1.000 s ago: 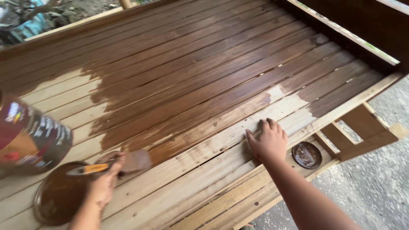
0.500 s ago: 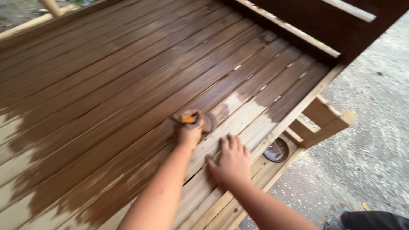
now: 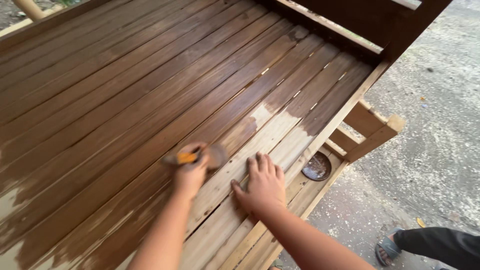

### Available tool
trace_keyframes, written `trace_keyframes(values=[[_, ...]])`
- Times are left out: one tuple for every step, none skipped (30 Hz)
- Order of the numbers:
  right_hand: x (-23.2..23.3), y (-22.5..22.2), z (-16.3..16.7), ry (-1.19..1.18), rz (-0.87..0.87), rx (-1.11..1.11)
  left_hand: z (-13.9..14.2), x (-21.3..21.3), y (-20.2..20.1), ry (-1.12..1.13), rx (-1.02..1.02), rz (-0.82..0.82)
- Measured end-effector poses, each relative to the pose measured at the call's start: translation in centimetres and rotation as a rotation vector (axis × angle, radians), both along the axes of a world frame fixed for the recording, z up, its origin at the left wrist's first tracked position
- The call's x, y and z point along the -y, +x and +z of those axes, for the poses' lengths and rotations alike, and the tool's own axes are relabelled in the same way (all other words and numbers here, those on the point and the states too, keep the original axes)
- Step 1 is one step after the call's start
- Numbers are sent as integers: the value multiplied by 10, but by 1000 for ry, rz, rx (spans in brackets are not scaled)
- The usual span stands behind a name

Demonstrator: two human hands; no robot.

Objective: The person applies brown wood stain to the slatted surface of a wooden bench using a wide brush. They dip the brush into a lid holding stain, spread the stain across bare planks, and work section by section across the bench top.

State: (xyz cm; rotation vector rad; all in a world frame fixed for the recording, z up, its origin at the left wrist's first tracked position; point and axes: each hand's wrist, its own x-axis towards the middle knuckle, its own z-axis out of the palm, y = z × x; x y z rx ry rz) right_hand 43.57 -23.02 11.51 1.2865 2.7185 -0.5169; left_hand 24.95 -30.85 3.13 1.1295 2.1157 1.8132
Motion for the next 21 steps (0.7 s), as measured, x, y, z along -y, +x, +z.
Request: trace_keyframes(values=[[1,1,1,3,-3,9,0,31,-2,-21,-42,25],[2,1,1,6,-2,17,-2,63,-1,-42,-85,53],[2,2,1,13,-3,13,-5,97,4,-96,169,147],[3,2,1,20,-3,10,-8,130,11,-150,426,236],[4,2,0,24,-1,5,-13,155,16,-105,521,292],[5,2,-1,34,3,2,-15,181,16,-58,615,347],[5,2,-1,45,6,-2,-17,200,13,-43,723,426],[5,2,-2,55,9,-6,-20,215,10,-27,833,503],[6,3,-3,58,6,-19,-23,226,9,-11,946,577],[6,3,-5,63,2,-31,-24,236,8,68,986,558],[6,4,-5,69,-3,-45,-22,245,5,150,1025,537],[6,4,-6,81,-2,-62,-20,249,2,229,1064,513],[6,4,-7,93,-3,-79,-17,250,1,279,1072,437],[6,5,-8,104,-5,-95,-13,250,-1,328,1080,359],[6,5,-9,101,-4,-95,-7,248,-1,377,1087,278],[6,6,-9,100,-4,-95,-2,246,1,332,910,206],[6,5,-10,99,-3,-95,5,244,4,287,733,134],[6,5,-10,97,-5,-91,11,242,7,242,557,63],[6,5,-10,95,-6,-86,18,242,11,80,409,90],[5,5,-11,92,-7,-82,24,241,14,-81,259,115],[5,5,-11,100,1,-77,30,242,17,-242,109,139]])
